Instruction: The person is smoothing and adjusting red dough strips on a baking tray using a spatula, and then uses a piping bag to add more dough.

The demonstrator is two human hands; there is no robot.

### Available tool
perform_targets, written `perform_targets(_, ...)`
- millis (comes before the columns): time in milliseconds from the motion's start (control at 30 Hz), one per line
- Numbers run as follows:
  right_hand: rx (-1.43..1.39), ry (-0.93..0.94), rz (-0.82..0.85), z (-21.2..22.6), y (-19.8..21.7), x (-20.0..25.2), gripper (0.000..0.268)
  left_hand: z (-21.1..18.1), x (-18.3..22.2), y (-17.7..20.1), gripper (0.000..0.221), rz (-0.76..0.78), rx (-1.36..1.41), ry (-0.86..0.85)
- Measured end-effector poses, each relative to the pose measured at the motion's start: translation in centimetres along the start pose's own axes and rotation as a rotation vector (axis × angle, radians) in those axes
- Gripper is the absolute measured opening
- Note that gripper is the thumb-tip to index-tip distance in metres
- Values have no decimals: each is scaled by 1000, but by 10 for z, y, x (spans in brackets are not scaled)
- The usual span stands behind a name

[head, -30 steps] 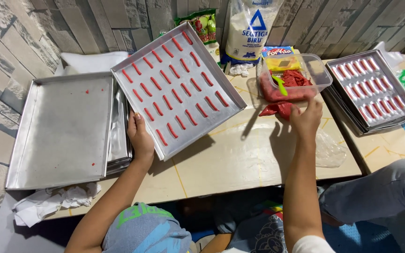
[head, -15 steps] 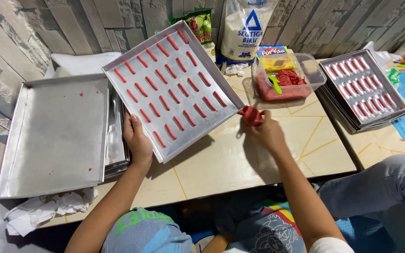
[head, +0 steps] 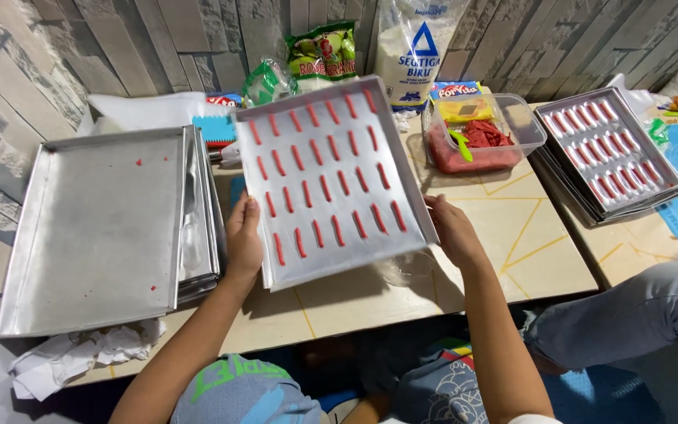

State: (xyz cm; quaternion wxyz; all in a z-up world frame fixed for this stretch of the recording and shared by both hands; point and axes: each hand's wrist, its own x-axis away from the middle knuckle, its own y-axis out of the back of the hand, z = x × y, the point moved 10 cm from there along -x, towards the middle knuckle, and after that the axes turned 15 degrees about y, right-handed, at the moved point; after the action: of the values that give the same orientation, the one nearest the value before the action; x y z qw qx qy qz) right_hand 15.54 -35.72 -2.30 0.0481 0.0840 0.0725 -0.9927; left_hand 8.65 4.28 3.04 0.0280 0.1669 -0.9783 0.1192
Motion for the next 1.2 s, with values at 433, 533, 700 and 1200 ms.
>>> perform_targets(433,242,54,-290,108,12,160,61,79,34,-74,57,624,-207,205)
perform_targets(533,175,-108,-531,94,83,200,62,68,61,-88,68,770,-207,372)
perform_targets(700,485,-422,-700,145,139,256,60,35,64,-92,56,684,-403,175)
perform_targets(1200,564,244,-903,43,223,232,64,47,64,-97,57,727,-925,-1)
